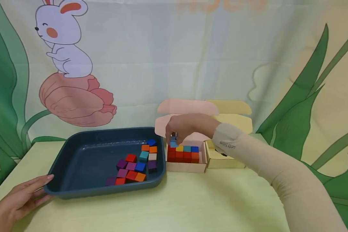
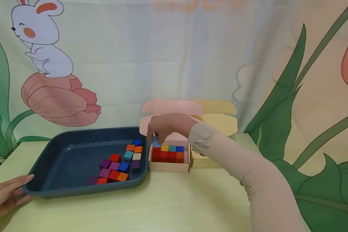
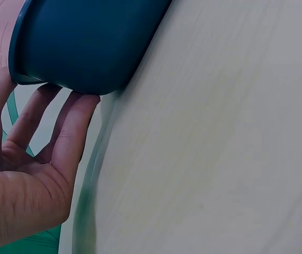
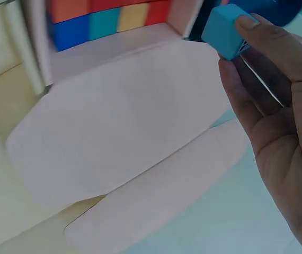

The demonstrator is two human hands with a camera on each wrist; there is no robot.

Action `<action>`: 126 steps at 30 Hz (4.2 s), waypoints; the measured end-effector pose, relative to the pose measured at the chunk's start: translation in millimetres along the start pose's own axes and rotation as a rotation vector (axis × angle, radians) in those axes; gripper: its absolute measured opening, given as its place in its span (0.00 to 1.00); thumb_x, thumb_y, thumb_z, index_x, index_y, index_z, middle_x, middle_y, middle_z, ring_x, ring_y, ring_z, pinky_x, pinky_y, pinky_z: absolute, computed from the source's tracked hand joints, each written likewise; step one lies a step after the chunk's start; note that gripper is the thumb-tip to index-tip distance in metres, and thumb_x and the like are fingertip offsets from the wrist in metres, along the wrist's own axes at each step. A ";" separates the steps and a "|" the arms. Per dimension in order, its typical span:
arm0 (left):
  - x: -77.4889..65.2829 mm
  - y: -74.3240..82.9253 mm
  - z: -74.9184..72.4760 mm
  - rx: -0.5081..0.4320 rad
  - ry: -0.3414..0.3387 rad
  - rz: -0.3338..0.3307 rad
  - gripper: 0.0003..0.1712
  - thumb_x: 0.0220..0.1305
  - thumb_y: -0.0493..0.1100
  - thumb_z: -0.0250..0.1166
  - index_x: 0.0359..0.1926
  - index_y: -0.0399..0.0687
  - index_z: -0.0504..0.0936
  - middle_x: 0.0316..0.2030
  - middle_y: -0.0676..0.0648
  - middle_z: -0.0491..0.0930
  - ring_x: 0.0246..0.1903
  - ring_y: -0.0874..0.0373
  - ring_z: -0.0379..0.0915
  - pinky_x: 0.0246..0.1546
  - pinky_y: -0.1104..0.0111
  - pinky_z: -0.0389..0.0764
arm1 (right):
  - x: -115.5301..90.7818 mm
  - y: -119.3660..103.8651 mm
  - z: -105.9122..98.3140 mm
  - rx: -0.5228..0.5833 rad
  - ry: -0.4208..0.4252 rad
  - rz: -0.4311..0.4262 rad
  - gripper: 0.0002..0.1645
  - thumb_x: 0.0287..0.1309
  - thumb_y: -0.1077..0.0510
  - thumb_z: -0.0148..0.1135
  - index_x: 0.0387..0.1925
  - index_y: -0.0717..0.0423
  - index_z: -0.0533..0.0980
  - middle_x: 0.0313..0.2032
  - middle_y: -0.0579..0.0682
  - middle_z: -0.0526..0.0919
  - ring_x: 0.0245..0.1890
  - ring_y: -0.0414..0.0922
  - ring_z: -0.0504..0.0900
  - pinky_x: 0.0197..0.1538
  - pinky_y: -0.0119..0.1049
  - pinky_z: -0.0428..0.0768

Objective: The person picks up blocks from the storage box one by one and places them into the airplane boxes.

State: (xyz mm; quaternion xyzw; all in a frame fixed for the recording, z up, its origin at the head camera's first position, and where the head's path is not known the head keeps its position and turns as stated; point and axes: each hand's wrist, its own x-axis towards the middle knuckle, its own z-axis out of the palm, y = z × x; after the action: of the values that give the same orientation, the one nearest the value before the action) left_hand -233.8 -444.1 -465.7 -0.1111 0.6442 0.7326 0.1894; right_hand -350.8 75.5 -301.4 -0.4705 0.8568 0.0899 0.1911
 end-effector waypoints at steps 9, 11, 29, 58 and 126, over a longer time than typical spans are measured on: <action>-0.5 2.0 0.7 0.006 0.001 -0.009 0.18 0.79 0.47 0.57 0.34 0.72 0.89 0.35 0.69 0.79 0.38 0.68 0.83 0.46 0.67 0.89 | -23.7 1.6 16.8 0.032 -0.057 0.021 0.14 0.61 0.57 0.74 0.50 0.47 0.87 0.47 0.44 0.86 0.47 0.47 0.83 0.50 0.31 0.85; -0.3 2.7 1.1 0.014 0.003 -0.010 0.18 0.79 0.48 0.57 0.34 0.72 0.89 0.35 0.69 0.79 0.38 0.69 0.83 0.46 0.68 0.89 | -25.4 1.6 22.0 0.036 -0.047 0.023 0.15 0.61 0.57 0.74 0.50 0.49 0.87 0.47 0.45 0.85 0.47 0.47 0.82 0.49 0.31 0.85; -3.9 7.8 5.8 0.025 0.025 -0.030 0.16 0.78 0.50 0.58 0.32 0.73 0.87 0.36 0.70 0.78 0.38 0.68 0.83 0.46 0.67 0.89 | 2.6 -2.8 71.6 0.176 0.042 0.069 0.14 0.61 0.57 0.74 0.47 0.48 0.81 0.46 0.46 0.81 0.41 0.43 0.76 0.42 0.25 0.80; -0.1 2.1 0.2 0.021 0.019 -0.031 0.16 0.77 0.49 0.59 0.33 0.72 0.88 0.36 0.68 0.79 0.38 0.68 0.83 0.45 0.67 0.89 | 23.2 -6.9 96.5 0.308 0.218 0.039 0.16 0.56 0.68 0.74 0.35 0.52 0.74 0.34 0.45 0.74 0.38 0.42 0.73 0.39 0.24 0.77; -2.1 1.2 2.3 -0.013 0.006 0.030 0.18 0.78 0.44 0.58 0.34 0.66 0.90 0.37 0.63 0.84 0.38 0.65 0.84 0.41 0.68 0.90 | 167.3 -44.8 21.0 0.157 -0.107 0.556 0.10 0.61 0.55 0.72 0.42 0.48 0.80 0.41 0.44 0.77 0.37 0.42 0.75 0.33 0.30 0.81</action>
State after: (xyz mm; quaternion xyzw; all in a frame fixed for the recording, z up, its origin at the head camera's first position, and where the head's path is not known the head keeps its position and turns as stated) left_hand -232.2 -442.2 -463.4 -0.1047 0.6417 0.7392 0.1758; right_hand -389.1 -70.9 -388.3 -0.1962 0.9458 0.0968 0.2400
